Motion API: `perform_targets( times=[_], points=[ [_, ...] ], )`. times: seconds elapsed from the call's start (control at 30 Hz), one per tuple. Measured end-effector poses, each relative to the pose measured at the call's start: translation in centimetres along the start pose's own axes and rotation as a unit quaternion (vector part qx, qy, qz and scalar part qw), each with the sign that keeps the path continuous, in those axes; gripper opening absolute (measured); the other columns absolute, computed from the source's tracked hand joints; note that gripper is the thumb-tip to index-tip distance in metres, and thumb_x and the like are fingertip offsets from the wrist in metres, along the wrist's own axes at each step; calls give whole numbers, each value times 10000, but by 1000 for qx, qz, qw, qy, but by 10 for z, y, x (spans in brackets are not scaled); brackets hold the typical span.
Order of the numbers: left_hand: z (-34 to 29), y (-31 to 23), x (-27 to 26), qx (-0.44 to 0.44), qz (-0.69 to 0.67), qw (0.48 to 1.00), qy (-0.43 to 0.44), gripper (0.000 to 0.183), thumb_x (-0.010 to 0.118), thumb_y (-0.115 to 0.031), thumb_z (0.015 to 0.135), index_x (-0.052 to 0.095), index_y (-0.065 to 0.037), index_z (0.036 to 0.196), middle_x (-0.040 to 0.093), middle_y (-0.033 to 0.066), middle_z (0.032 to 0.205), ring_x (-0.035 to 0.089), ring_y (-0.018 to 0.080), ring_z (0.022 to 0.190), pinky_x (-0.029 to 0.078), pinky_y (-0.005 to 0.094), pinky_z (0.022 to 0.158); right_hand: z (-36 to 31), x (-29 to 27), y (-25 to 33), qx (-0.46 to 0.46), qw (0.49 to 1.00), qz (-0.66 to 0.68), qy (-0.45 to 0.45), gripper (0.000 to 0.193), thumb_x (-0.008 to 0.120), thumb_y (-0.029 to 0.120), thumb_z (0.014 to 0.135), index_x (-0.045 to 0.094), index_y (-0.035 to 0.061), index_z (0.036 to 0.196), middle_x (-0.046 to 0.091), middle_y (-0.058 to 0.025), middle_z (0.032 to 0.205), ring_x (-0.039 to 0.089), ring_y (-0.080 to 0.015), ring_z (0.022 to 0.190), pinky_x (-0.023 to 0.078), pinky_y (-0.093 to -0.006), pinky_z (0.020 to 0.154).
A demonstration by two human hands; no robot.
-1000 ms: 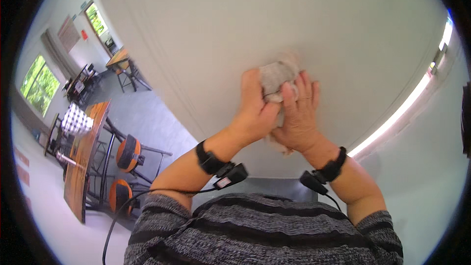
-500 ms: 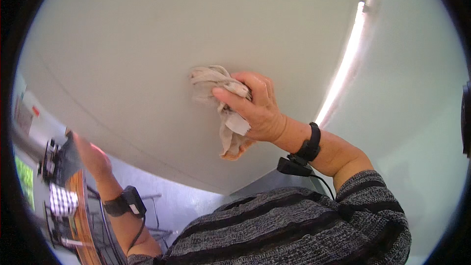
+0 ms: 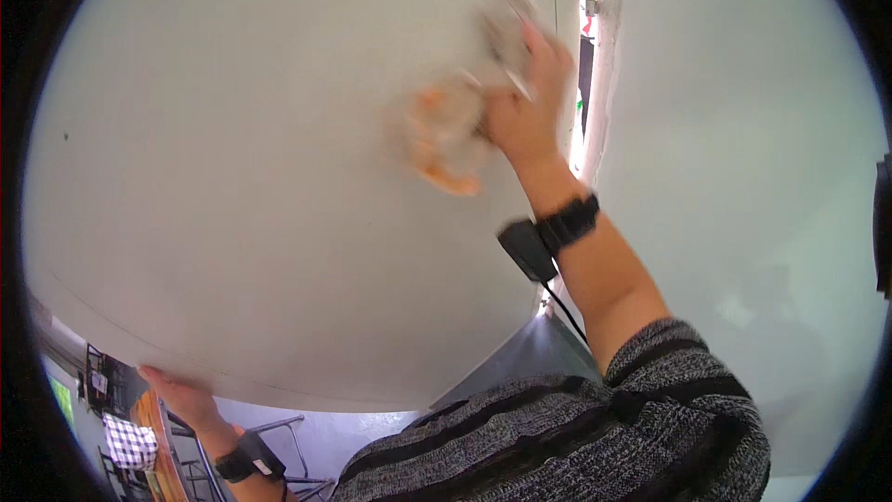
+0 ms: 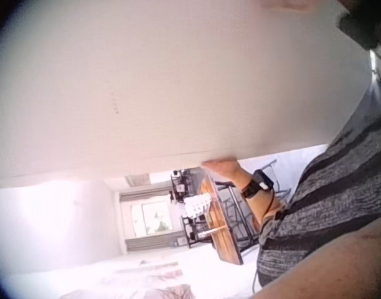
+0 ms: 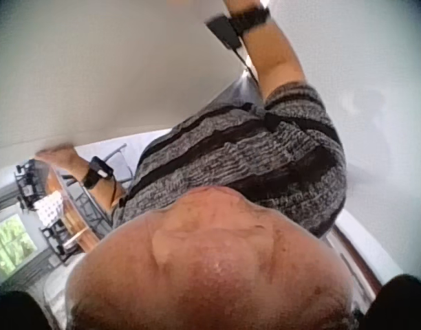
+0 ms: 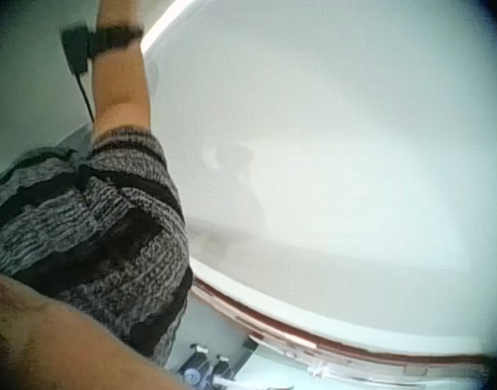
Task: The recorder wrings a cloth in a bucket of water and wipes a red door and a white door frame.
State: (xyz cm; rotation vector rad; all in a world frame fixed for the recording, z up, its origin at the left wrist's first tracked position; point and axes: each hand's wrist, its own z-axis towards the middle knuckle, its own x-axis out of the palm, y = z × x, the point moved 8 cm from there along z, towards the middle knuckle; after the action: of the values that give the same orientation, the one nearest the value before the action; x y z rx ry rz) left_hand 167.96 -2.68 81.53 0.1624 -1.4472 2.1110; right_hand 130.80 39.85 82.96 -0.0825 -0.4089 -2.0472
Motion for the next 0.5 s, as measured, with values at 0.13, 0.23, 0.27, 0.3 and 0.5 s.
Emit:
perform_targets(
  times=[0.13,0.23,0.27,0.3,0.5],
  points=[
    [18,-3,-46,60,34,997,35,548,232,-467,961,348,-73,1323,436,55,1287,427,182,1155,331,319,988,-222,-42,-92,268,922,-182,214,781,673,130,675,255,-6,1320,399,-238,1169,396,-385,1081,319,-446,949],
    [20,4,-53,13,32,999,-19,575,256,-492,948,348,-66,1323,427,57,1299,420,189,1165,329,324,991,-421,-73,-102,802,595,51,-18,622,462,395,886,257,3,1323,388,-190,1273,393,-334,1176,314,-400,999],
    [21,8,-56,-17,18,999,-40,588,267,-504,942,346,-66,1326,420,60,1309,414,197,1174,327,330,994,-431,-68,-94,799,593,77,-55,609,408,453,896,284,24,1311,397,-160,1274,407,-305,1168,340,-390,979],
    [23,9,-56,-11,21,999,-43,588,267,-504,942,346,-66,1326,420,60,1309,414,197,1174,327,330,994,-438,-62,-90,795,591,103,-92,611,353,510,905,312,46,1300,405,-130,1276,422,-275,1160,367,-379,958],
    [14,9,-59,-25,54,995,-74,659,265,-563,918,325,-68,1348,384,66,1354,378,219,1214,293,338,1014,-208,-6,-57,636,690,320,-135,359,521,397,878,397,131,1086,439,-32,999,474,-156,903,446,-311,750]
  ],
)
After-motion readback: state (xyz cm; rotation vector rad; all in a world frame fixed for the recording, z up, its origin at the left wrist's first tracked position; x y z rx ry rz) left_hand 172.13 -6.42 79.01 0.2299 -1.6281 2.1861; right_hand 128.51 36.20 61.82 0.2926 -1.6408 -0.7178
